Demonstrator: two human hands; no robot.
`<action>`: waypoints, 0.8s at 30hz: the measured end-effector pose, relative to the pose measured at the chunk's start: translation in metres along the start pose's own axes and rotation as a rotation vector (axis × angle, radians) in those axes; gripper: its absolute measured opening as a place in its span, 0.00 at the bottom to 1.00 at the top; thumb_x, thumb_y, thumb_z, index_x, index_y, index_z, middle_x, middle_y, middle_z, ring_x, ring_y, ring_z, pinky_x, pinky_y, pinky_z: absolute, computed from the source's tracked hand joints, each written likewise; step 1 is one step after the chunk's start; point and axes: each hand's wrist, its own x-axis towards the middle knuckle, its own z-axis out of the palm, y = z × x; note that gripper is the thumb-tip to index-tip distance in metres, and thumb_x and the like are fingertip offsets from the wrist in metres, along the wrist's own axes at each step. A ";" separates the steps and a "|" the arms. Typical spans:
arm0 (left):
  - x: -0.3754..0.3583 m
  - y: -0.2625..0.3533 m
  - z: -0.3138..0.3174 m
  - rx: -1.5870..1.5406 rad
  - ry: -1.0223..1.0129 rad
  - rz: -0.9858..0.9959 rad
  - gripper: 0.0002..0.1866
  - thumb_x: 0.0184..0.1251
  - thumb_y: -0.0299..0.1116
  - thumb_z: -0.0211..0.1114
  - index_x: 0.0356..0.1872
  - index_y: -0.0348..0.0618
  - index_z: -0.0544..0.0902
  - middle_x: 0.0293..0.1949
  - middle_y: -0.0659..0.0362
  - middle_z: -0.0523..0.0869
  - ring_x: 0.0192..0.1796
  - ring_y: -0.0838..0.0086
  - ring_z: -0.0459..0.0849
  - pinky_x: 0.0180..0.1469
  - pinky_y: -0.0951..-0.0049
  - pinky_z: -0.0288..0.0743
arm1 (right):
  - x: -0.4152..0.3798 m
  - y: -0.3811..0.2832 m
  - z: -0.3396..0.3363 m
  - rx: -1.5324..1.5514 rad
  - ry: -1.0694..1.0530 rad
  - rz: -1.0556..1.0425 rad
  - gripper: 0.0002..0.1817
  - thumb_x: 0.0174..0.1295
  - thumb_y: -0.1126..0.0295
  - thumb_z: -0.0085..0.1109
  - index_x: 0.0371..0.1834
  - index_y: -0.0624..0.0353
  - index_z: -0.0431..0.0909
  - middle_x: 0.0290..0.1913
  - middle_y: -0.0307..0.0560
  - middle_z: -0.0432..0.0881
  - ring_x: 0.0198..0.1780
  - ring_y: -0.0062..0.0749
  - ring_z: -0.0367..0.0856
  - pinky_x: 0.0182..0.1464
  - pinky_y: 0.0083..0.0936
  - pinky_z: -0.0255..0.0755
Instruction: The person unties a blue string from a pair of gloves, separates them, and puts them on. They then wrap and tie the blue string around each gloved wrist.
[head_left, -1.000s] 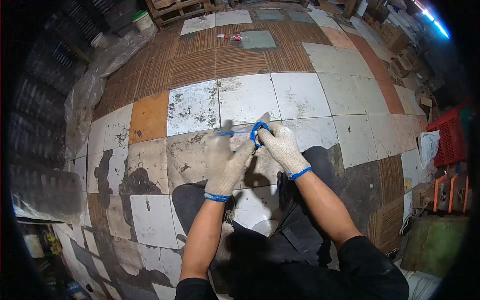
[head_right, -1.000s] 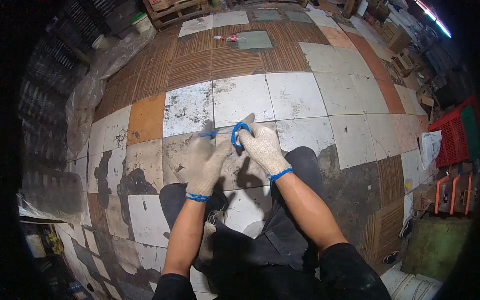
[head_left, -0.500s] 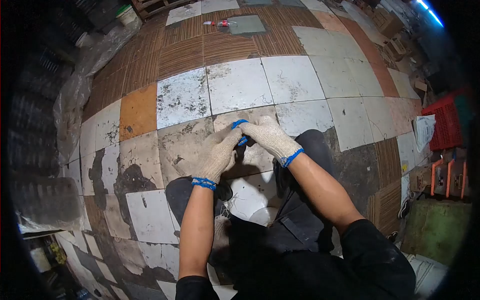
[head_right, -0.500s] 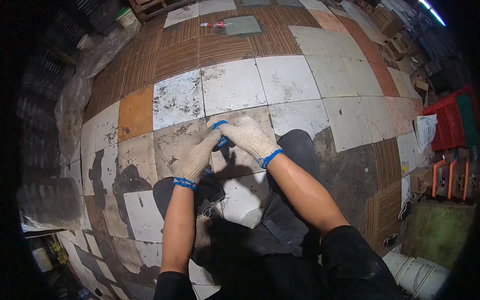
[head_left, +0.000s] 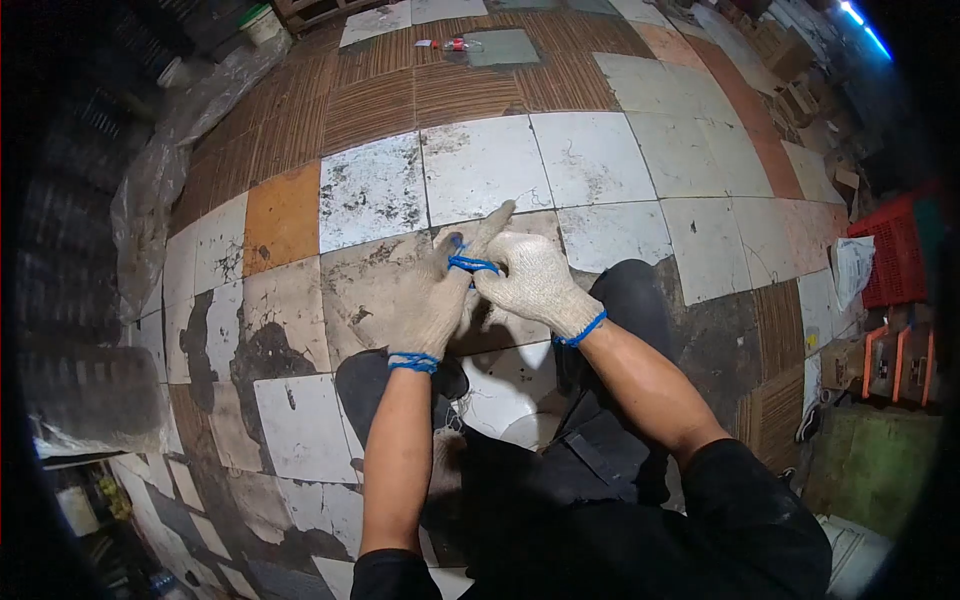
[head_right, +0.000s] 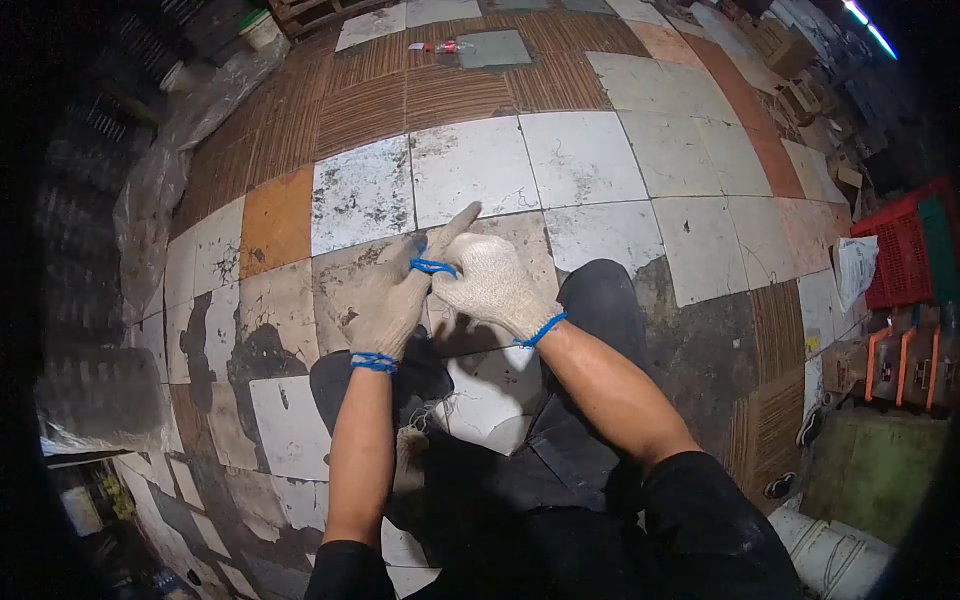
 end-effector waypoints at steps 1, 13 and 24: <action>0.002 -0.004 0.007 -0.053 0.024 -0.032 0.30 0.77 0.49 0.66 0.73 0.45 0.84 0.40 0.58 0.93 0.42 0.73 0.88 0.48 0.69 0.82 | 0.001 0.000 0.002 -0.001 0.005 0.022 0.18 0.57 0.57 0.69 0.27 0.63 0.84 0.29 0.63 0.84 0.33 0.57 0.86 0.39 0.48 0.78; 0.002 -0.009 0.008 -0.125 0.157 0.054 0.27 0.74 0.42 0.60 0.65 0.33 0.85 0.48 0.41 0.94 0.51 0.53 0.93 0.55 0.56 0.85 | 0.004 0.003 -0.022 -0.034 0.100 0.255 0.15 0.56 0.62 0.66 0.34 0.65 0.89 0.36 0.65 0.88 0.40 0.62 0.89 0.46 0.51 0.81; 0.001 0.020 0.002 -0.109 0.077 -0.102 0.27 0.70 0.48 0.62 0.63 0.43 0.89 0.50 0.38 0.93 0.55 0.45 0.92 0.58 0.53 0.83 | 0.004 0.004 -0.017 0.001 -0.143 0.296 0.24 0.63 0.51 0.65 0.33 0.66 0.88 0.34 0.67 0.86 0.41 0.61 0.89 0.47 0.52 0.80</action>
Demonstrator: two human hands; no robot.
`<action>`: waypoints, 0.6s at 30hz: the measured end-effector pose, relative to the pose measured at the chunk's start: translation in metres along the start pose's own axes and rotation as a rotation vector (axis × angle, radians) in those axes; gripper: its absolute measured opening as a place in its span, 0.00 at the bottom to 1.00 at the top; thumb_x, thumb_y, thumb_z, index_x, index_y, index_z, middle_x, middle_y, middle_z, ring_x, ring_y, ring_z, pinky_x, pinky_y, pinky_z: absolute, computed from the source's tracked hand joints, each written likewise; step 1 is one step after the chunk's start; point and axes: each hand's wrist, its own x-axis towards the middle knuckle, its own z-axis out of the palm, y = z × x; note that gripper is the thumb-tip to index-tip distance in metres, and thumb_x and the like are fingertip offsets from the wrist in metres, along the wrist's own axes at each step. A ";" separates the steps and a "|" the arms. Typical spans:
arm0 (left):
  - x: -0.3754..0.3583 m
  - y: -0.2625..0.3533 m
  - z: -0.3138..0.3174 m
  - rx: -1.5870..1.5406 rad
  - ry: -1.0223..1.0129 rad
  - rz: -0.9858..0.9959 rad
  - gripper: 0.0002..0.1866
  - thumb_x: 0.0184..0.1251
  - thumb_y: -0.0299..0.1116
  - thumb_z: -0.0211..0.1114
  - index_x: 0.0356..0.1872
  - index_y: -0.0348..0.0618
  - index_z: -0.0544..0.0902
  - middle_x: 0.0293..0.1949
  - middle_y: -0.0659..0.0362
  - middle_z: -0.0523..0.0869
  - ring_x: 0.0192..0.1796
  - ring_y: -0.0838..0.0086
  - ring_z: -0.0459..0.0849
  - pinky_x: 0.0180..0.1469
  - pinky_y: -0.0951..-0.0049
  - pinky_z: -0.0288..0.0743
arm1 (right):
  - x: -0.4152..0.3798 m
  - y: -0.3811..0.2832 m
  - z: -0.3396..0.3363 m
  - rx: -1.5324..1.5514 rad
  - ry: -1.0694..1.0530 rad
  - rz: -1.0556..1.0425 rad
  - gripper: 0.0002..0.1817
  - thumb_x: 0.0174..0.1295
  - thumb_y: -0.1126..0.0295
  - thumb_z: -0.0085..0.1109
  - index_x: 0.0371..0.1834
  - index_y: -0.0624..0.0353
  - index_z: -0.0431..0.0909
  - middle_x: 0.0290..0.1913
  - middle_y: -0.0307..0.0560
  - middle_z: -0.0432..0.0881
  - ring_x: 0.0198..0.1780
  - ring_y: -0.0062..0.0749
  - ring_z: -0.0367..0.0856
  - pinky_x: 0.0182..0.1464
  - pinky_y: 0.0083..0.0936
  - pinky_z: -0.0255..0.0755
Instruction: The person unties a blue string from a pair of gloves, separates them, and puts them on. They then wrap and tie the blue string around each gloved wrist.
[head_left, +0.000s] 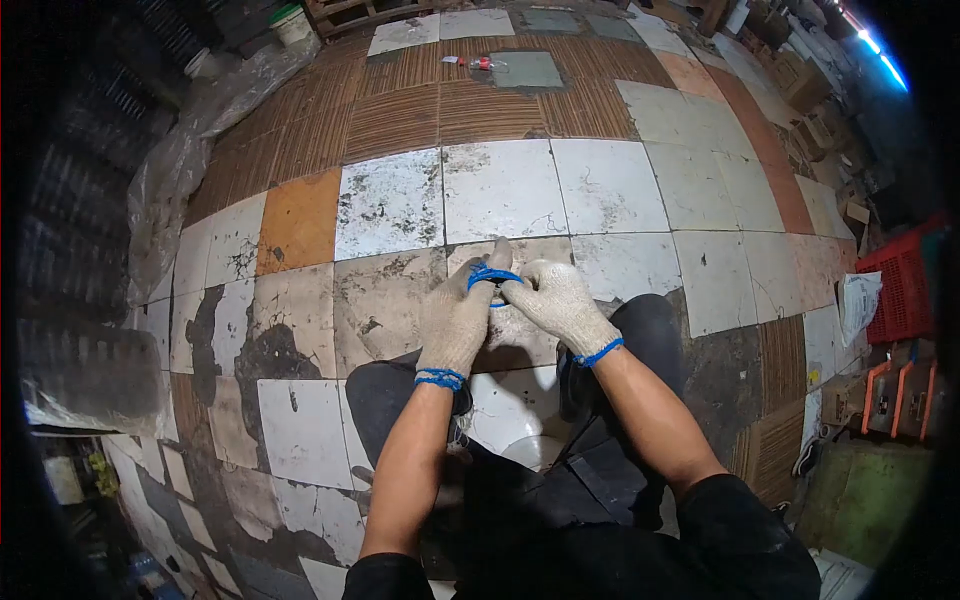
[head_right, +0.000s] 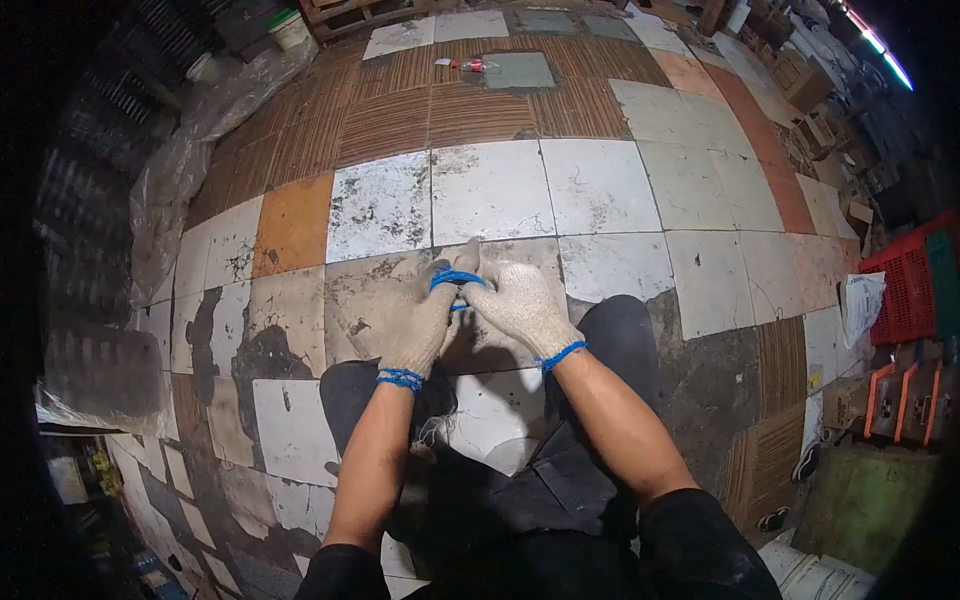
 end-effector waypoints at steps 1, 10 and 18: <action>0.002 0.000 0.000 -0.044 -0.029 -0.068 0.27 0.70 0.48 0.62 0.62 0.43 0.89 0.50 0.38 0.93 0.55 0.45 0.92 0.58 0.53 0.82 | -0.001 -0.007 -0.005 0.063 -0.054 0.058 0.24 0.65 0.50 0.65 0.34 0.66 0.88 0.35 0.67 0.87 0.41 0.60 0.89 0.47 0.51 0.80; 0.034 -0.065 0.029 0.082 0.090 -0.095 0.25 0.70 0.49 0.59 0.57 0.44 0.90 0.48 0.36 0.92 0.52 0.36 0.90 0.56 0.43 0.80 | 0.009 0.021 0.017 0.985 -0.424 0.389 0.43 0.78 0.33 0.50 0.76 0.63 0.76 0.48 0.52 0.88 0.36 0.31 0.84 0.33 0.30 0.77; 0.011 -0.023 0.023 0.164 0.109 0.043 0.23 0.76 0.48 0.56 0.60 0.48 0.89 0.46 0.37 0.92 0.52 0.38 0.90 0.58 0.41 0.80 | 0.006 0.004 0.047 1.094 -0.515 0.339 0.45 0.81 0.25 0.36 0.63 0.61 0.80 0.29 0.44 0.84 0.18 0.22 0.73 0.17 0.22 0.66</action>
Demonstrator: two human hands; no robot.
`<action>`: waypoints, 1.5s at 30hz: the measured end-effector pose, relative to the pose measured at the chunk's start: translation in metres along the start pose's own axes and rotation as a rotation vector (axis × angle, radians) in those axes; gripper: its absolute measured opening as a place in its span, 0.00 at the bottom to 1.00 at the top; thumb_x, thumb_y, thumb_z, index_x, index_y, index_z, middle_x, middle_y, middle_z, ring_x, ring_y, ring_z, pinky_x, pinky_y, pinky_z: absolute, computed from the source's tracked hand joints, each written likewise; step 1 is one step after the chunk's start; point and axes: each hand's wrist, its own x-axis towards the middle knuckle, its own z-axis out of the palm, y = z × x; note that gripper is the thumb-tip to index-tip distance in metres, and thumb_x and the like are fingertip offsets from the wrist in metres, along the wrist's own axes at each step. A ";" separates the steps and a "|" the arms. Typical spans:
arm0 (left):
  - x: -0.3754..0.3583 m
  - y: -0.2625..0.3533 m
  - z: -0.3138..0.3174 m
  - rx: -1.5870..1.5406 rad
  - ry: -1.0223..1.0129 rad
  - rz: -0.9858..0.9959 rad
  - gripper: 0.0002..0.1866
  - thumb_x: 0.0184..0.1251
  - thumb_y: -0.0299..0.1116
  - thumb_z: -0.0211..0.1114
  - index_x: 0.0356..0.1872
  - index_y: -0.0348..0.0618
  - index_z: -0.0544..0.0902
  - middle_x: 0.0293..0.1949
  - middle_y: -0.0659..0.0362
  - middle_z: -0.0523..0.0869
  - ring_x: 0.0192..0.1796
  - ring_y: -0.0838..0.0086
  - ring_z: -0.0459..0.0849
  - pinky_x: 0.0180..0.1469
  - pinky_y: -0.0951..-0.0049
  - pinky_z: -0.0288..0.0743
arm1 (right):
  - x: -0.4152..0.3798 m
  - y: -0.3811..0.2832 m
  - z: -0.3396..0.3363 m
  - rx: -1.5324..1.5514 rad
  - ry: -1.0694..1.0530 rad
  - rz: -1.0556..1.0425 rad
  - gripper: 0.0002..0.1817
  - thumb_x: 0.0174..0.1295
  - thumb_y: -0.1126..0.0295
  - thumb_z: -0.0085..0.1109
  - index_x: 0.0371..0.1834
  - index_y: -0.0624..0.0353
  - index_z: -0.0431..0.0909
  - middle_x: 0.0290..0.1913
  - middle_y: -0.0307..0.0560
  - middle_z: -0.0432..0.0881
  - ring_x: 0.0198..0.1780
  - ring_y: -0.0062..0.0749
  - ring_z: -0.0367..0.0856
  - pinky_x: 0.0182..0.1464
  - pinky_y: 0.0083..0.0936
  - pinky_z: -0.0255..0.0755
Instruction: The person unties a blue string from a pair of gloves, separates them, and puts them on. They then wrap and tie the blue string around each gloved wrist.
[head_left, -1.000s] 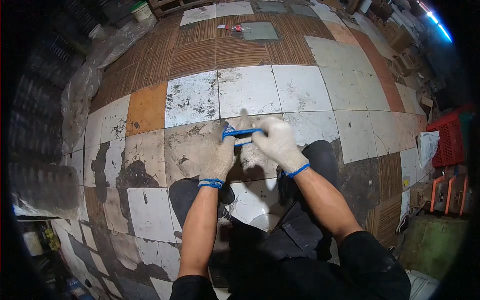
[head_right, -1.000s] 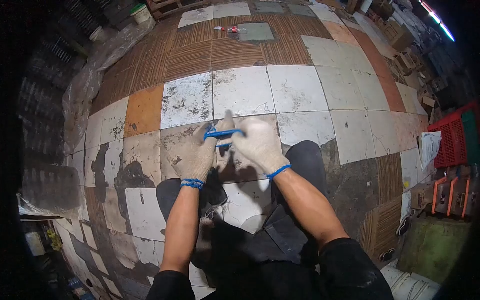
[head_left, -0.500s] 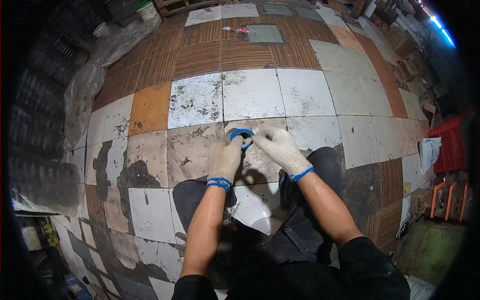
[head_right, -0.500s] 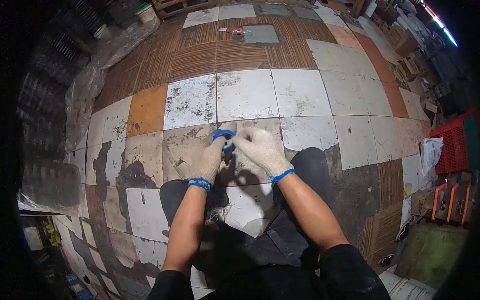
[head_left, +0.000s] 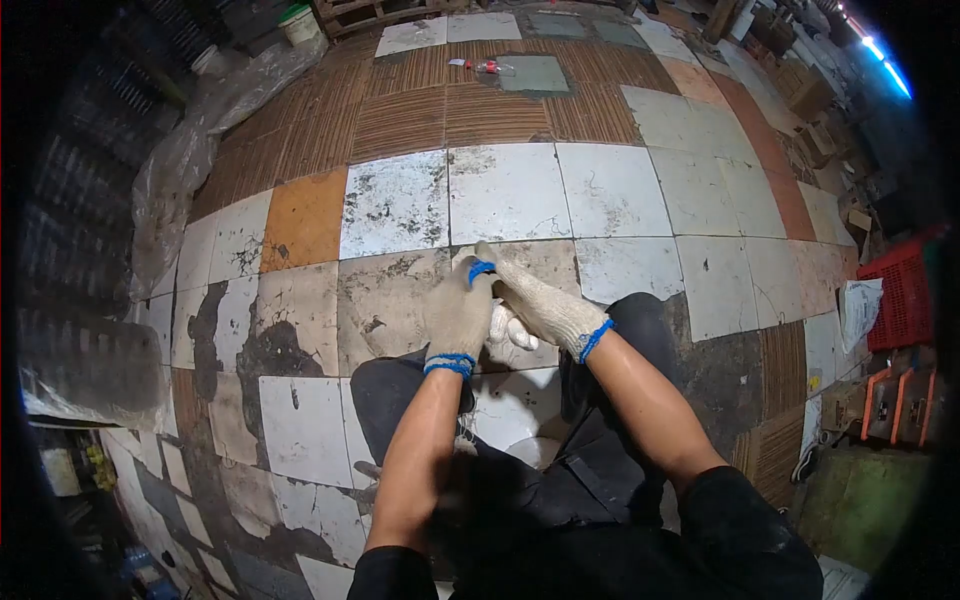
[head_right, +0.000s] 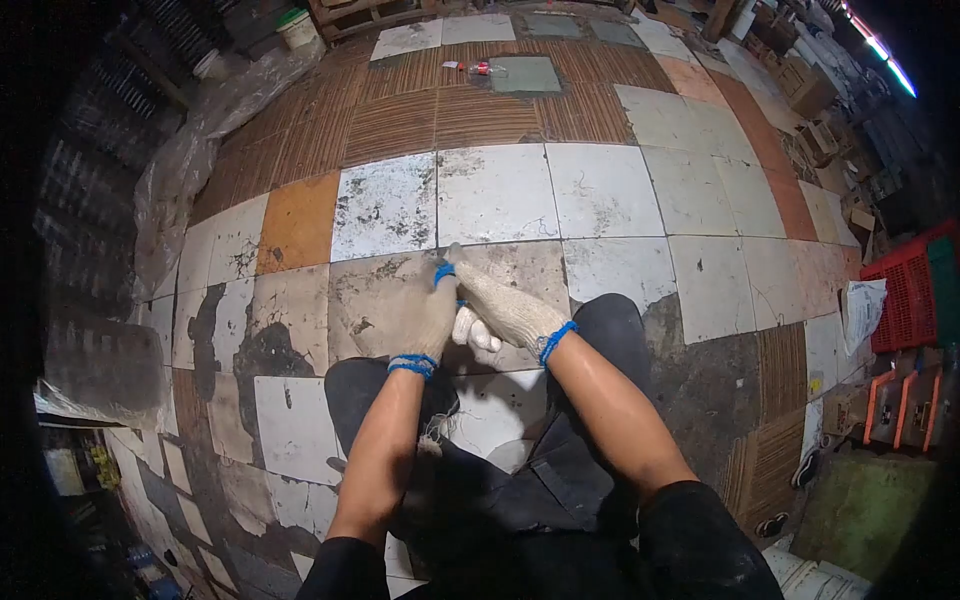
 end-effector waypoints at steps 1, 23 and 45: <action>-0.003 0.001 0.002 0.016 -0.003 0.051 0.23 0.77 0.48 0.56 0.60 0.48 0.89 0.45 0.37 0.92 0.51 0.39 0.91 0.57 0.41 0.81 | 0.003 0.005 -0.005 -0.028 -0.030 -0.007 0.44 0.81 0.25 0.36 0.60 0.60 0.80 0.26 0.43 0.82 0.17 0.22 0.71 0.16 0.22 0.64; -0.021 -0.027 0.039 0.328 -0.095 0.345 0.18 0.67 0.37 0.64 0.56 0.47 0.88 0.34 0.42 0.92 0.38 0.46 0.94 0.42 0.45 0.86 | 0.004 -0.023 -0.029 0.083 0.123 0.101 0.49 0.81 0.29 0.36 0.86 0.61 0.65 0.79 0.62 0.75 0.63 0.45 0.85 0.60 0.43 0.84; -0.008 -0.030 0.023 0.239 0.037 0.274 0.33 0.64 0.33 0.64 0.74 0.50 0.82 0.38 0.39 0.92 0.42 0.45 0.93 0.48 0.47 0.85 | 0.029 0.028 -0.009 0.040 0.003 -0.094 0.24 0.78 0.59 0.55 0.68 0.64 0.84 0.64 0.48 0.88 0.65 0.35 0.84 0.75 0.34 0.71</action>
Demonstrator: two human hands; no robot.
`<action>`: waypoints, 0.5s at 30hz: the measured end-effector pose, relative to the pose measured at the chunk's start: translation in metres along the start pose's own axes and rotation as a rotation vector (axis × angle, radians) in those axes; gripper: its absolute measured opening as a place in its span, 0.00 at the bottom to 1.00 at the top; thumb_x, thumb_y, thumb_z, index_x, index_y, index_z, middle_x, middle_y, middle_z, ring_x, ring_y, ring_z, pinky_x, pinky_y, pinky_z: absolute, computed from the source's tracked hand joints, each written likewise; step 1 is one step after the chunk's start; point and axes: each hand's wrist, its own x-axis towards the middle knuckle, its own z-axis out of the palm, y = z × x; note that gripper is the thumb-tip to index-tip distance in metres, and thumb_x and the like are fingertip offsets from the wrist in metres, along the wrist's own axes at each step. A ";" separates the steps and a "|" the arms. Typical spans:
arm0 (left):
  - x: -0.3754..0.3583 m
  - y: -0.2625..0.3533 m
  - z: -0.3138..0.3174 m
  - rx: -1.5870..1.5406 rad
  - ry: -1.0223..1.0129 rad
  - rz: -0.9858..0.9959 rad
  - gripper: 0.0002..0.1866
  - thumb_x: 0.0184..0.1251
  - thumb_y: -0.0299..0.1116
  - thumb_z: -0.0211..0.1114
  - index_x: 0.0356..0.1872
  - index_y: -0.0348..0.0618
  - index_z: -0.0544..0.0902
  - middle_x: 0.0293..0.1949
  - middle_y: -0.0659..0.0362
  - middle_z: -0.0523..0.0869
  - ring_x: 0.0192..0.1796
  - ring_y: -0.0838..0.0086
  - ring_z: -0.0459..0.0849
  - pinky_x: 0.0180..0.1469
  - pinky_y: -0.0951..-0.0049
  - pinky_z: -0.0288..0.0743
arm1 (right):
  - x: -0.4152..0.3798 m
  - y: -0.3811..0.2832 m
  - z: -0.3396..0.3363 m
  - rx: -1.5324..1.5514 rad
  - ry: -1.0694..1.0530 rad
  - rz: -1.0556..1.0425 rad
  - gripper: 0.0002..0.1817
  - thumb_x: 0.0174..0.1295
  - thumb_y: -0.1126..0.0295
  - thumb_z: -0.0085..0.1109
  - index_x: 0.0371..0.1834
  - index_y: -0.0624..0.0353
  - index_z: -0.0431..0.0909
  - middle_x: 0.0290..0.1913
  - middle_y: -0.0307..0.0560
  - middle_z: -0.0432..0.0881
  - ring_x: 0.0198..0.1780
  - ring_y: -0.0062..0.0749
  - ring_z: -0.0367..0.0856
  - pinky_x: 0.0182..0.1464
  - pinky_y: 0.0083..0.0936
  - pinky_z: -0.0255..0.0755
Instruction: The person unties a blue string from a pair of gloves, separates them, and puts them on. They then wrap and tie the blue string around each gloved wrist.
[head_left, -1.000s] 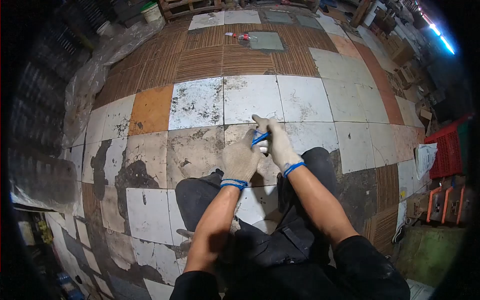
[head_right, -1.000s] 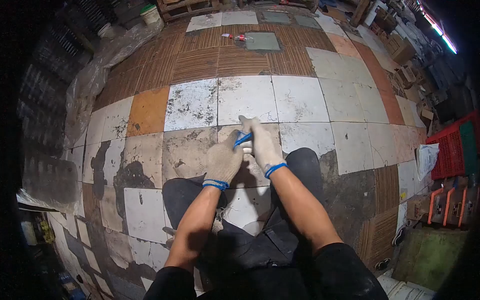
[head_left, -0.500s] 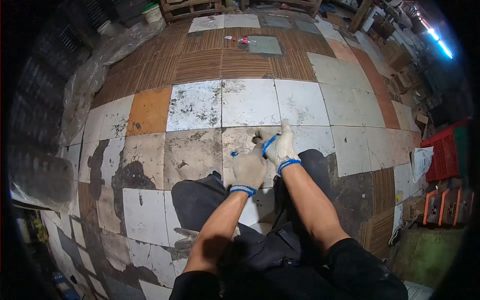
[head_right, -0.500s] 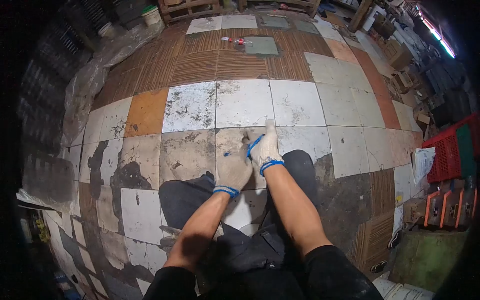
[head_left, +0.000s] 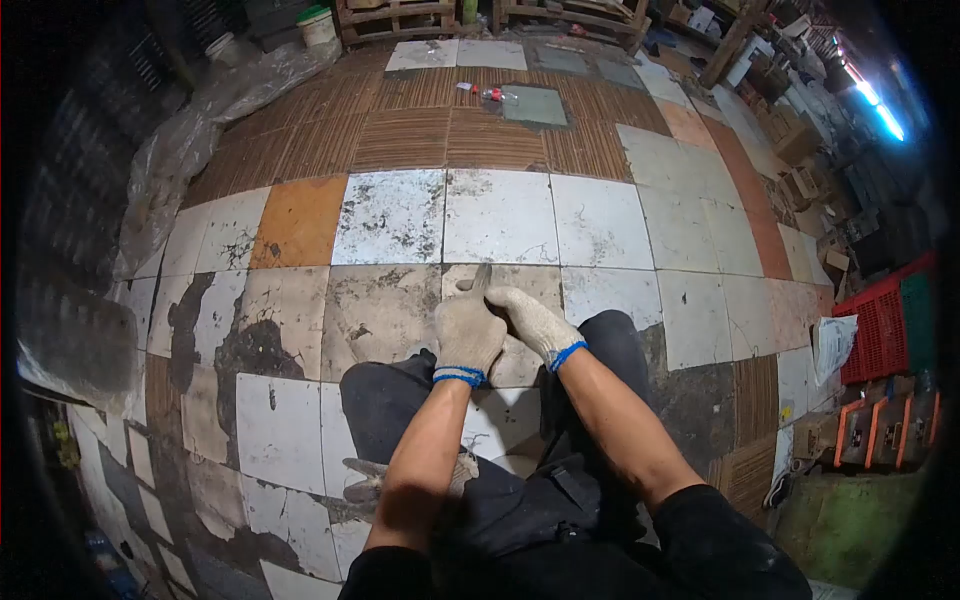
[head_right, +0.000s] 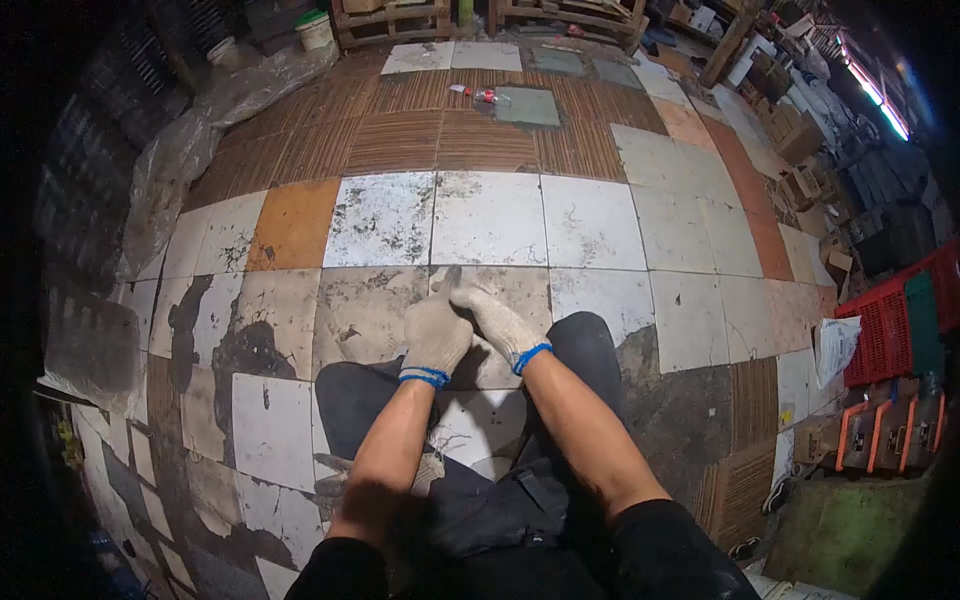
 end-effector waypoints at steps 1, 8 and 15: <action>0.005 0.000 -0.004 -0.044 0.063 0.030 0.31 0.65 0.33 0.64 0.73 0.49 0.84 0.36 0.41 0.92 0.40 0.46 0.93 0.47 0.48 0.85 | -0.003 -0.002 0.002 0.012 0.010 -0.050 0.23 0.76 0.60 0.56 0.65 0.62 0.85 0.60 0.45 0.89 0.62 0.34 0.84 0.70 0.34 0.73; 0.007 0.039 -0.042 -0.189 0.117 0.398 0.24 0.64 0.28 0.65 0.62 0.50 0.89 0.40 0.48 0.93 0.44 0.52 0.91 0.52 0.51 0.80 | 0.013 0.042 -0.035 -1.298 0.249 -0.384 0.20 0.74 0.60 0.58 0.64 0.54 0.85 0.58 0.58 0.90 0.61 0.56 0.87 0.61 0.46 0.81; -0.009 0.076 -0.020 -0.166 -0.169 0.578 0.19 0.65 0.32 0.69 0.57 0.53 0.92 0.40 0.46 0.90 0.43 0.50 0.88 0.50 0.49 0.78 | -0.035 -0.016 -0.001 0.135 0.093 -0.121 0.25 0.78 0.54 0.52 0.72 0.54 0.74 0.67 0.56 0.79 0.72 0.51 0.73 0.75 0.44 0.66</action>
